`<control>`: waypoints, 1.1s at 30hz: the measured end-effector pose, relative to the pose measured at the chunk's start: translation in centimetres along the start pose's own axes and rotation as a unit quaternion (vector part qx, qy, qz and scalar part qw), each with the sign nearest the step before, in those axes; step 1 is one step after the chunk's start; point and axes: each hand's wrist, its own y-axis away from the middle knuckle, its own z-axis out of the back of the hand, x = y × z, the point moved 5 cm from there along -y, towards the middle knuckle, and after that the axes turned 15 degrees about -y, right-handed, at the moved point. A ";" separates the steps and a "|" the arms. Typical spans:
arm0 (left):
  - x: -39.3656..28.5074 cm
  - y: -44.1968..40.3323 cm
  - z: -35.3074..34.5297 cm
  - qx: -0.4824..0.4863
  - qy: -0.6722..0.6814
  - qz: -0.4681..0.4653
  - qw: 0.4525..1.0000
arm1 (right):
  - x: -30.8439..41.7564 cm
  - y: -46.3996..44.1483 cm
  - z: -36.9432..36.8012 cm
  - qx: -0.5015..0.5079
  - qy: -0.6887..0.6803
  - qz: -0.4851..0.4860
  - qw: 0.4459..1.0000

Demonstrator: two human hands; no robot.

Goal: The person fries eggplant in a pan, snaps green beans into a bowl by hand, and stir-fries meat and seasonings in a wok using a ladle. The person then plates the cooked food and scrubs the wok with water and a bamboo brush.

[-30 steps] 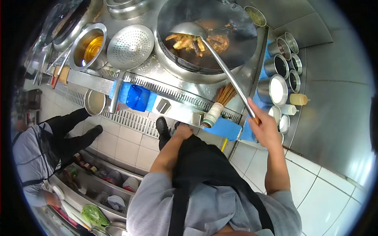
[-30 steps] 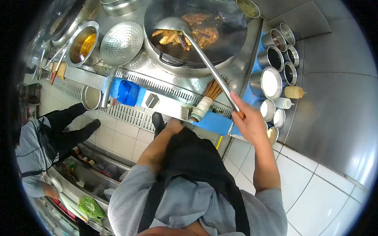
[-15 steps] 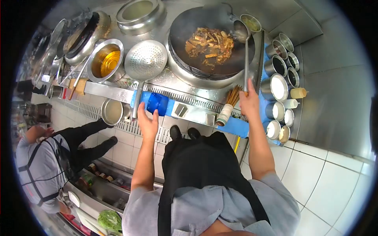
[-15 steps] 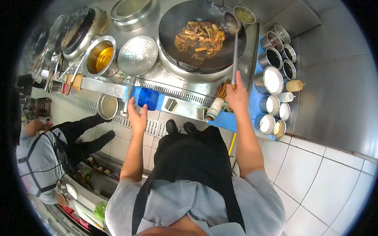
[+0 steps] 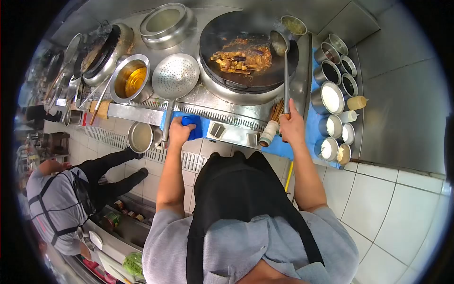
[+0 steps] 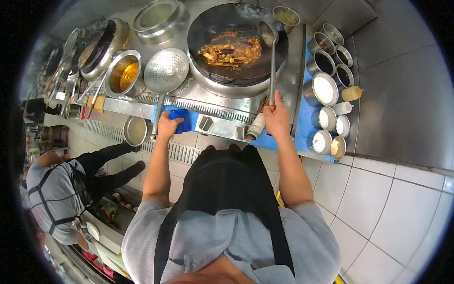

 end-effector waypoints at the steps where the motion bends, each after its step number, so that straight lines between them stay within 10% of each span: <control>1: -0.1 0.3 0.2 0.028 0.121 0.035 0.992 | -0.6 -0.8 0.1 0.042 -0.036 -0.019 0.998; 8: -5.0 7.6 1.4 0.232 0.617 0.052 0.750 | -0.7 3.2 2.8 0.204 -0.131 -0.010 0.970; 18: -10.1 9.2 -3.8 0.252 0.614 0.152 0.733 | -1.0 -9.9 0.2 0.137 0.013 0.059 0.989; 27: -18.7 -7.4 -8.0 0.338 0.371 0.068 0.862 | 2.7 5.5 7.8 0.192 0.141 0.077 0.968; 33: -20.5 0.5 -7.7 0.342 0.544 0.163 0.749 | 7.3 13.2 13.8 0.188 0.113 -0.041 0.975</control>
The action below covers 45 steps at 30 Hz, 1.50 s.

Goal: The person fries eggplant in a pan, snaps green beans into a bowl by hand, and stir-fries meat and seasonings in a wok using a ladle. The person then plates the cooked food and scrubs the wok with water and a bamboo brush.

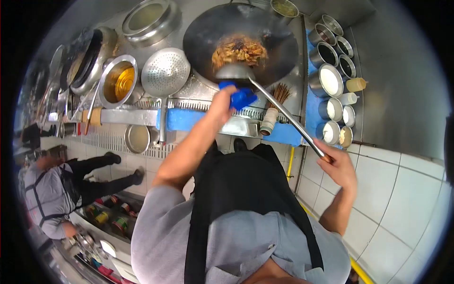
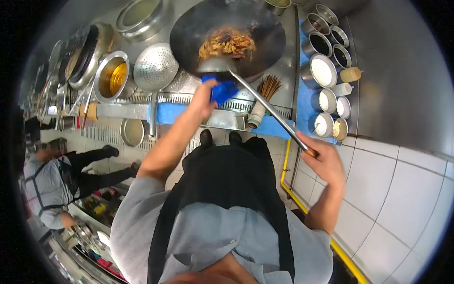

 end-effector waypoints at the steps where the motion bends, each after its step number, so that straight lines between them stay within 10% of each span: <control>1: 0.7 1.7 0.1 0.021 -0.025 0.007 0.999 | 0.3 1.2 0.1 0.012 -0.022 -0.040 0.999; 11: 3.9 0.7 2.8 0.041 -0.013 0.006 0.999 | 2.2 -11.7 -9.3 -0.189 0.115 0.084 0.972; 12: 5.5 1.9 4.4 0.039 -0.125 0.103 0.986 | 2.7 -11.3 -9.1 -0.185 0.092 0.089 0.974; 22: -4.1 5.8 3.3 0.082 -0.085 0.044 0.992 | 7.6 2.2 -6.7 -0.103 0.055 -0.097 0.988; 30: 5.5 0.8 7.0 0.058 -0.157 0.072 0.983 | 4.7 -8.6 -11.9 -0.233 0.135 0.091 0.959; 37: -2.1 6.0 4.7 0.044 -0.101 0.031 0.993 | 6.1 1.1 -8.2 -0.162 -0.028 -0.064 0.984; 45: -0.8 0.9 5.5 0.047 -0.128 0.006 0.991 | 4.8 -9.3 -12.0 -0.199 0.136 0.053 0.969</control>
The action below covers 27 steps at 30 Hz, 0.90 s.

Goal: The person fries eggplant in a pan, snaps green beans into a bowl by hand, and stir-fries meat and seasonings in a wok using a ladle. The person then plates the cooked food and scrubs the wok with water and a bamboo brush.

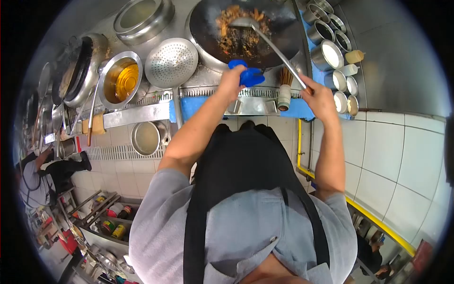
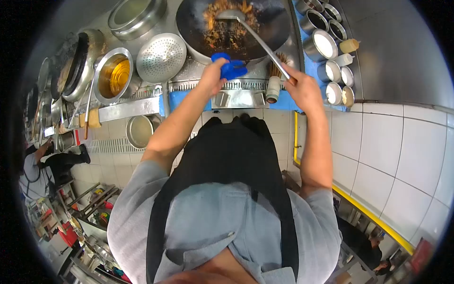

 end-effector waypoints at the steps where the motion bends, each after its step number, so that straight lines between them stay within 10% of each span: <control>1: 1.7 -0.4 0.2 -0.019 -0.010 -0.006 1.000 | 0.0 -0.7 -0.3 -0.023 -0.013 0.010 1.000; 7: 1.0 3.4 -0.6 0.015 0.022 0.008 1.000 | -0.5 4.9 5.2 0.016 -0.146 -0.063 0.987; 14: -4.6 0.8 -0.4 0.020 0.018 0.006 1.000 | 1.7 3.1 4.1 0.063 0.038 -0.034 0.997; 27: -2.3 -6.3 -0.5 0.017 0.039 -0.011 0.999 | 1.6 2.1 -2.5 -0.038 -0.363 -0.013 0.931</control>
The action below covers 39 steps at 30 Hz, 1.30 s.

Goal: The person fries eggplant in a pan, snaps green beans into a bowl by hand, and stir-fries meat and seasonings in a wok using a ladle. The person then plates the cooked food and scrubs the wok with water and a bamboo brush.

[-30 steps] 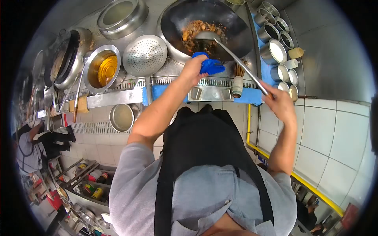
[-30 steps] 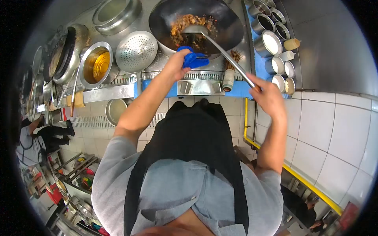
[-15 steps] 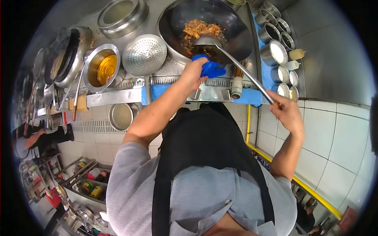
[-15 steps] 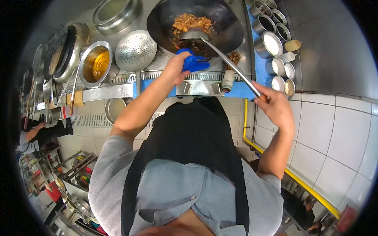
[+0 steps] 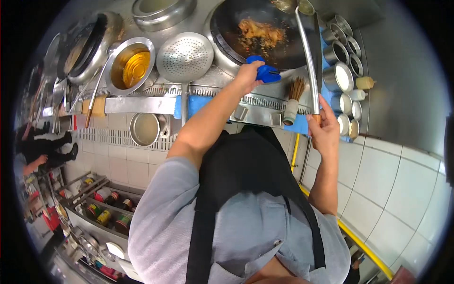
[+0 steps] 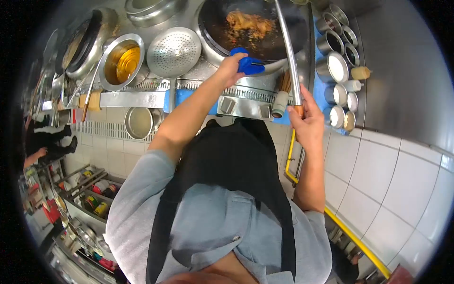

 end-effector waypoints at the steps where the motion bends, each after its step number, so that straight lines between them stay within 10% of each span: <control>1: -0.6 -0.3 0.0 0.017 0.024 0.000 1.000 | 0.2 -0.7 -1.4 0.019 0.008 0.005 1.000; 8: 5.2 10.3 6.3 0.019 0.164 0.030 0.986 | -1.7 -5.3 -15.8 0.259 -0.117 -0.091 0.954; 18: 9.7 24.0 17.9 -0.146 0.287 -0.027 0.946 | -6.1 -8.0 -34.5 0.468 0.109 -0.155 0.863; 28: 11.1 23.6 17.7 -0.165 0.231 -0.024 0.958 | -4.8 -7.1 -30.4 0.384 -0.103 -0.190 0.898; 37: 6.7 19.4 13.5 -0.104 0.128 -0.020 0.986 | -2.7 -8.6 -16.2 0.331 -0.499 -0.256 0.759; 39: 5.8 18.7 12.1 -0.084 0.114 -0.007 0.990 | -2.6 -9.7 -12.9 0.266 -0.419 -0.196 0.846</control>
